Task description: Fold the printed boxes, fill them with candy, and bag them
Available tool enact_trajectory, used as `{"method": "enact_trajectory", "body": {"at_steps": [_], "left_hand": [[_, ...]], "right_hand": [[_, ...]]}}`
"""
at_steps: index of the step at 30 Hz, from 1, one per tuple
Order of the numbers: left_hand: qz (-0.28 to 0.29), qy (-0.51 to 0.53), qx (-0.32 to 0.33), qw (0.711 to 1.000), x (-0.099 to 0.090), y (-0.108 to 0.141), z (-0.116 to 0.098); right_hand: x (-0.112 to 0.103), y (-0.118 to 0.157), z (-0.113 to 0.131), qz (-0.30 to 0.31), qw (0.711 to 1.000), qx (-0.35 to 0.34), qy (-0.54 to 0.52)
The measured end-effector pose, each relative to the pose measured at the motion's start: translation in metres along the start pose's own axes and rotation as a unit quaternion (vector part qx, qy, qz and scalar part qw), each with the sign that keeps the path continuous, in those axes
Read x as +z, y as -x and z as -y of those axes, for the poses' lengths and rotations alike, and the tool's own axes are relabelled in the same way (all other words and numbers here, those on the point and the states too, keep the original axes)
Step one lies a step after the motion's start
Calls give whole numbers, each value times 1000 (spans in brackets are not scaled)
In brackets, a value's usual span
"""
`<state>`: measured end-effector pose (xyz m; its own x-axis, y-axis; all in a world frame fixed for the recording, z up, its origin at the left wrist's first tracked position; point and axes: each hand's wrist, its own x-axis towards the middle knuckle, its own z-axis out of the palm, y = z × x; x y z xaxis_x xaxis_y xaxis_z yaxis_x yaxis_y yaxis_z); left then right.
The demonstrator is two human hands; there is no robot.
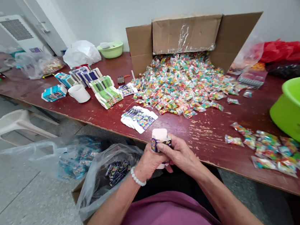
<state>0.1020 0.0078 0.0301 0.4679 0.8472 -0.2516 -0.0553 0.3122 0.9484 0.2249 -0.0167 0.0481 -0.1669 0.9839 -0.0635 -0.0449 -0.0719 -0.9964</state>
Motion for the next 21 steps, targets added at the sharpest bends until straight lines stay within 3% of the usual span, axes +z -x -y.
{"method": "enact_trajectory", "body": {"at_steps": [3,6,8,12,15,18,21], "left_hand": [[-6,73,-21,997,5,3,-4],[11,52,-15,998,0,3,-5],[11,28,0,1000,-6,5,-5],[-71,48,48,995,-9,10,-2],[-111,46,65,991,-3,15,-1],[-97,38,88,991,1,17,-1],[-74,43,91,992,-1,17,-1]], "right_hand": [[-5,3,-1,3,1000,-4,-11],[-12,2,-8,-68,997,-40,27],[-16,0,-13,-80,994,-56,47],[-19,-3,-19,-80,995,-49,16],[-12,-4,-23,-145,985,-45,-79],[-5,-4,-28,-192,973,-61,-114],[-6,-3,-28,-190,974,-69,-99]]}}
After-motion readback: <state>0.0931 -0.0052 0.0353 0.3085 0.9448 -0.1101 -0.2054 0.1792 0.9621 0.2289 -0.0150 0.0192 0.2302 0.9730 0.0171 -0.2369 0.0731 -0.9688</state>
